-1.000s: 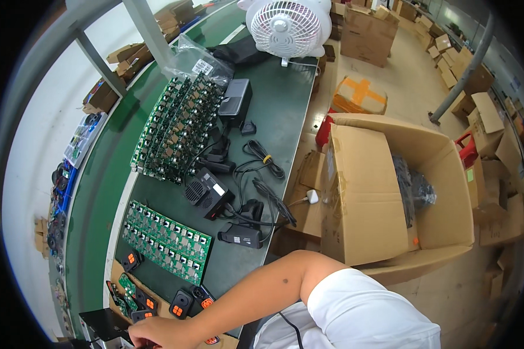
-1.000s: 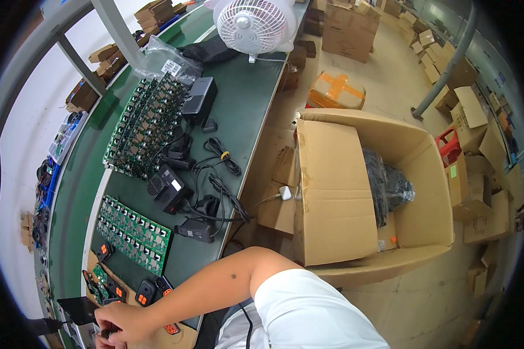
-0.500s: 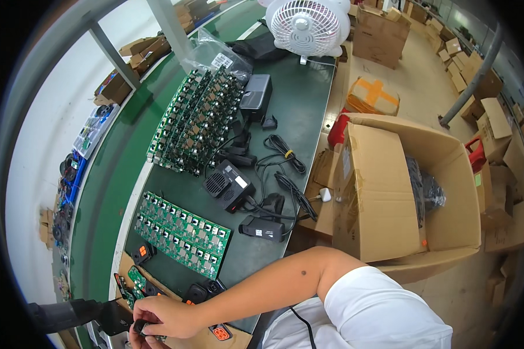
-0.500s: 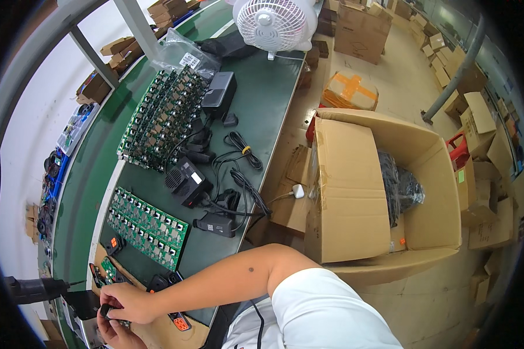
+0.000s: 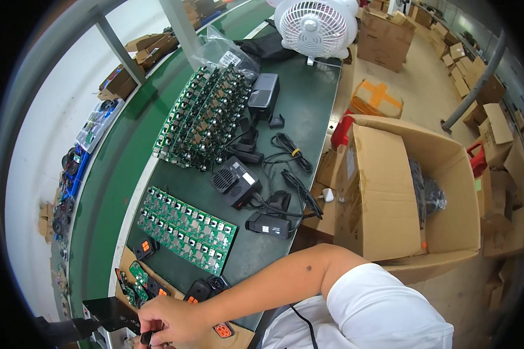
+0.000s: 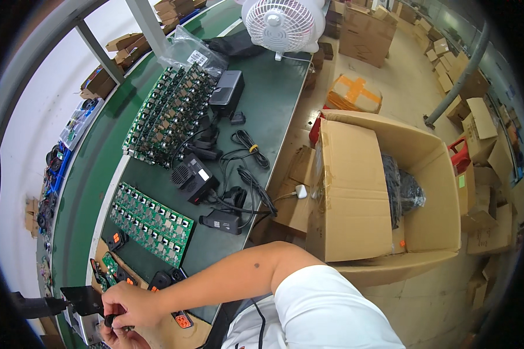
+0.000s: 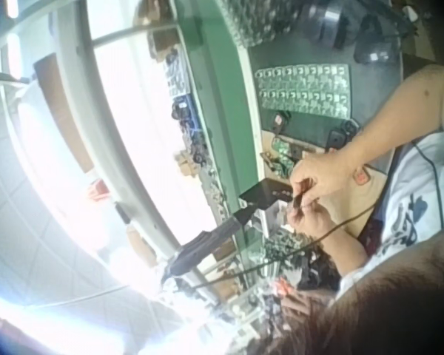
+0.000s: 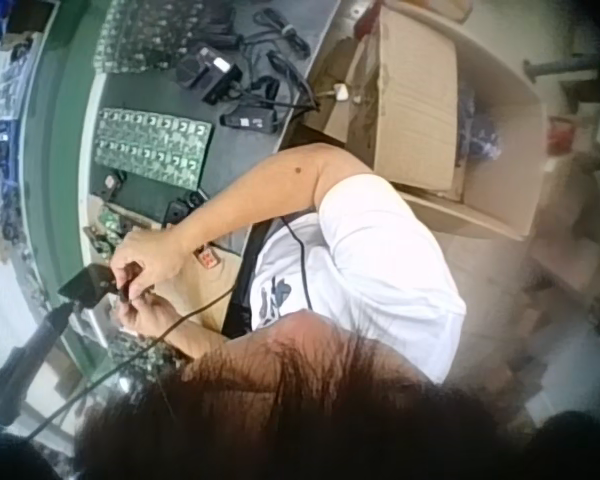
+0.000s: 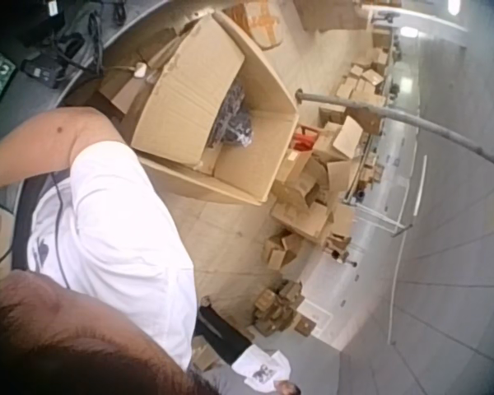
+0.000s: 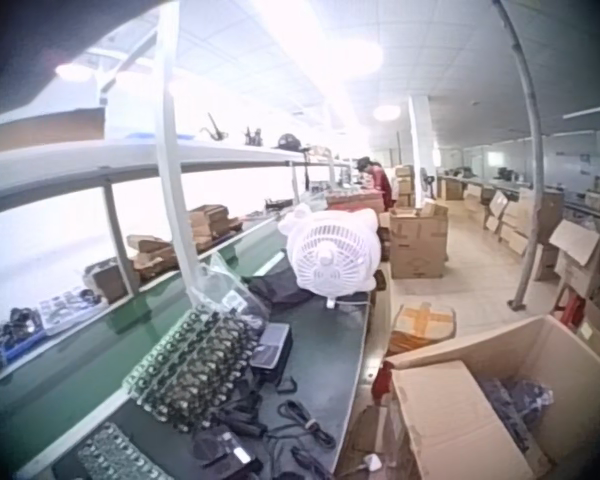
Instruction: Assembling electronic remote control units by fitting circuit boards into plastic housings and using an electric screwdriver.
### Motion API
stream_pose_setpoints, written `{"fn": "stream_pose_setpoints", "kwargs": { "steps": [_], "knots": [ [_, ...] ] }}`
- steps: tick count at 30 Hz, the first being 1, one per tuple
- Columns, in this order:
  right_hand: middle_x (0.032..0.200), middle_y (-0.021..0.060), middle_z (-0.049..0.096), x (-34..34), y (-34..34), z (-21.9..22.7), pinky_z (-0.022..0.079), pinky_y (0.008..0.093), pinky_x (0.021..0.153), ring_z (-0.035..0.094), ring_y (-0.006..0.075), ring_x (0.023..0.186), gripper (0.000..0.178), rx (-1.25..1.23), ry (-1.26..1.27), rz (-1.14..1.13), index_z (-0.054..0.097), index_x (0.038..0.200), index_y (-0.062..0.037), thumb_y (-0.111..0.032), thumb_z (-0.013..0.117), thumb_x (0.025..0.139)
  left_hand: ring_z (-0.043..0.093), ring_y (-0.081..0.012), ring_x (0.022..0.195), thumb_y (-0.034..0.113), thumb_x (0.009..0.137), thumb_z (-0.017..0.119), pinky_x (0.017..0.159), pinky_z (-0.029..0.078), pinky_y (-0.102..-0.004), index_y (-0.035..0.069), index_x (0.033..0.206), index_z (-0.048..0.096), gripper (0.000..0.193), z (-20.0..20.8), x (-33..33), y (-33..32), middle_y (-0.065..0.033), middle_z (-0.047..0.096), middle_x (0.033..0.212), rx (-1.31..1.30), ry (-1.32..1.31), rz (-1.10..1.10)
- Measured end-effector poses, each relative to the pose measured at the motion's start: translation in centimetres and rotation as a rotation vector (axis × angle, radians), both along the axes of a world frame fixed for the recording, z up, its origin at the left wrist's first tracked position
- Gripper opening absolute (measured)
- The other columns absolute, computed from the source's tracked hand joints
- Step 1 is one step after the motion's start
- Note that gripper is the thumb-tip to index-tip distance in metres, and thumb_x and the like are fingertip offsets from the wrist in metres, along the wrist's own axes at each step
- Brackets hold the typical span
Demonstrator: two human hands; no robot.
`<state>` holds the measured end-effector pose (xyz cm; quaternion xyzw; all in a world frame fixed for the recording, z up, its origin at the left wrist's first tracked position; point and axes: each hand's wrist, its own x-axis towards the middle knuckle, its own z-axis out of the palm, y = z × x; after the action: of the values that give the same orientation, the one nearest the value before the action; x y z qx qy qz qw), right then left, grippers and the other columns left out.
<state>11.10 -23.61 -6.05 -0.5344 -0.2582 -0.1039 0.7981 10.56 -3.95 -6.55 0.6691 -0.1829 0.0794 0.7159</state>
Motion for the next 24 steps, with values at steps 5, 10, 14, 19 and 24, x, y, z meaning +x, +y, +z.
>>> {"fn": "stream_pose_setpoints", "kwargs": {
  "steps": [5,10,14,19,24],
  "knots": [
    [0.092,0.0028,0.057,0.4,1.7,-0.1,0.05,0.0261,0.075,0.057,0.0092,0.083,0.026,0.089,0.293,0.241,0.057,0.101,-0.0024,-0.015,0.072,0.083,0.042,-0.0171,0.077,0.019,0.077,0.071,0.068,0.036,-0.0284,0.004,0.089,0.052,0.027,3.3,-0.2,1.0,-0.0042,0.045,0.085,-0.299,-0.381,0.267],
    [0.109,0.0102,0.059,1.0,-0.6,-1.7,0.052,0.0327,0.078,0.062,0.0184,0.094,0.018,0.178,0.535,0.237,0.043,0.11,-0.0075,-0.018,0.05,0.098,0.052,-0.0201,0.093,0.022,0.086,0.063,0.08,0.042,-0.0314,0.002,0.125,0.041,0.05,16.3,3.6,0.9,-0.0079,0.053,0.104,-0.15,-0.735,0.868],
    [0.106,0.0157,0.062,-0.1,-0.9,0.3,0.056,0.0434,0.074,0.067,0.0283,0.085,0.013,0.269,0.732,0.389,0.04,0.103,-0.0105,-0.022,0.044,0.099,0.061,-0.0259,0.085,0.022,0.086,0.062,0.085,0.05,-0.0381,-0.008,0.132,0.036,0.061,22.5,3.3,-3.6,-0.0163,0.059,0.099,0.013,-0.318,-0.013],
    [0.091,0.0084,0.059,0.1,-1.6,0.4,0.056,0.039,0.066,0.063,0.0193,0.068,0.024,0.274,0.852,0.452,0.043,0.109,-0.0096,-0.03,0.047,0.097,0.06,-0.0166,0.067,0.036,0.085,0.065,0.062,0.05,-0.0274,-0.008,0.12,0.046,0.059,20.1,3.3,-1.0,-0.0092,0.059,0.08,-0.004,-0.169,-0.437],
    [0.085,0.0039,0.056,0.6,-1.6,-0.7,0.054,0.039,0.062,0.059,0.0176,0.065,0.044,0.355,0.906,0.526,0.052,0.116,-0.0087,-0.047,0.038,0.098,0.057,-0.0198,0.06,0.068,0.085,0.046,0.062,0.051,-0.0342,0.001,0.099,0.05,0.068,15.5,2.9,3.3,-0.0061,0.052,0.063,-0.202,0.095,0.116]
  ]
}}
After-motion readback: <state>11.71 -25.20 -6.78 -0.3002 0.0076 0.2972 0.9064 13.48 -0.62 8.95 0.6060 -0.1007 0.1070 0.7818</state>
